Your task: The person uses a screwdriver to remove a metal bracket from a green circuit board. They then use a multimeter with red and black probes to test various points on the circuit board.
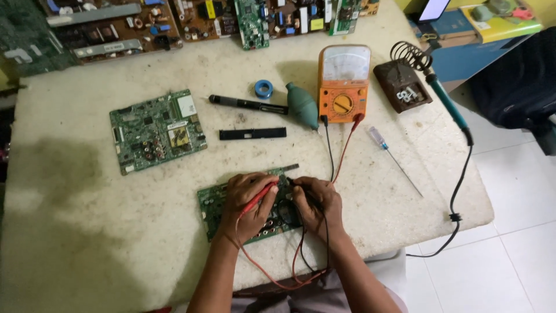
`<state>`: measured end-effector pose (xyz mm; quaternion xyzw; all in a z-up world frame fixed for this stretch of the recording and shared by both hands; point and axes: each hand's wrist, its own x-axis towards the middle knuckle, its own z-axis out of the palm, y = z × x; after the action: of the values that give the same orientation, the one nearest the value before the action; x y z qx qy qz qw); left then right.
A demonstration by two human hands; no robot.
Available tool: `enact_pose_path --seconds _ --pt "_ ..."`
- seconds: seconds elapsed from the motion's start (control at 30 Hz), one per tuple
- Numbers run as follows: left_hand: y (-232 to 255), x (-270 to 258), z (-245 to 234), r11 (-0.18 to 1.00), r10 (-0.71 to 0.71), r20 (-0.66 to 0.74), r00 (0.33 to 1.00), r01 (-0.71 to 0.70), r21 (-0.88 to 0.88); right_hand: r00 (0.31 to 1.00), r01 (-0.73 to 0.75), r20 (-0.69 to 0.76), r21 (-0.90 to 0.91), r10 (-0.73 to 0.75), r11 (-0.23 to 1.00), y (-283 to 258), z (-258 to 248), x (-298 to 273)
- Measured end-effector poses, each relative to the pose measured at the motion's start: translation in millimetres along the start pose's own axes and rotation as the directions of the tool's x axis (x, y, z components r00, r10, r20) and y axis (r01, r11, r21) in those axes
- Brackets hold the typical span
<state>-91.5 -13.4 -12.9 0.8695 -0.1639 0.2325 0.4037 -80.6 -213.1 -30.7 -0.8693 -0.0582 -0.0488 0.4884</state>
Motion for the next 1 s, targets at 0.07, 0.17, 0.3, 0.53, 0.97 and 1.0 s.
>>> enact_pose_path --seconds 0.07,0.17,0.3,0.53,0.97,1.0 --pt "0.1 0.8 0.6 1.0 -0.005 0.001 1.0 0.005 0.014 1.0 0.001 -0.004 -0.005 -0.001 1.0 1.1 -0.5 0.7" --pt "2.1 -0.3 1.5 1.0 -0.011 -0.008 1.0 0.011 0.004 1.0 0.012 -0.004 -0.023 -0.012 1.0 3.2 0.0 -0.9" --pt "-3.7 -2.1 6.3 0.999 0.007 -0.045 0.999 -0.008 -0.039 1.0 0.022 -0.003 -0.051 -0.022 0.998 2.3 3.3 -1.8" --pt "-0.6 0.3 3.9 0.995 0.001 -0.044 0.999 -0.006 -0.096 1.0 0.012 -0.008 -0.036 -0.013 0.999 2.1 1.2 -1.6" --pt "-1.4 -3.0 5.5 0.998 -0.021 -0.033 0.999 0.019 -0.058 1.0 0.025 -0.013 -0.02 -0.025 0.999 1.5 0.6 -0.9" --pt "-1.6 -3.7 6.3 0.998 -0.029 -0.024 0.999 0.027 -0.055 1.0 0.009 -0.012 -0.011 -0.009 1.0 1.3 0.0 -2.0"
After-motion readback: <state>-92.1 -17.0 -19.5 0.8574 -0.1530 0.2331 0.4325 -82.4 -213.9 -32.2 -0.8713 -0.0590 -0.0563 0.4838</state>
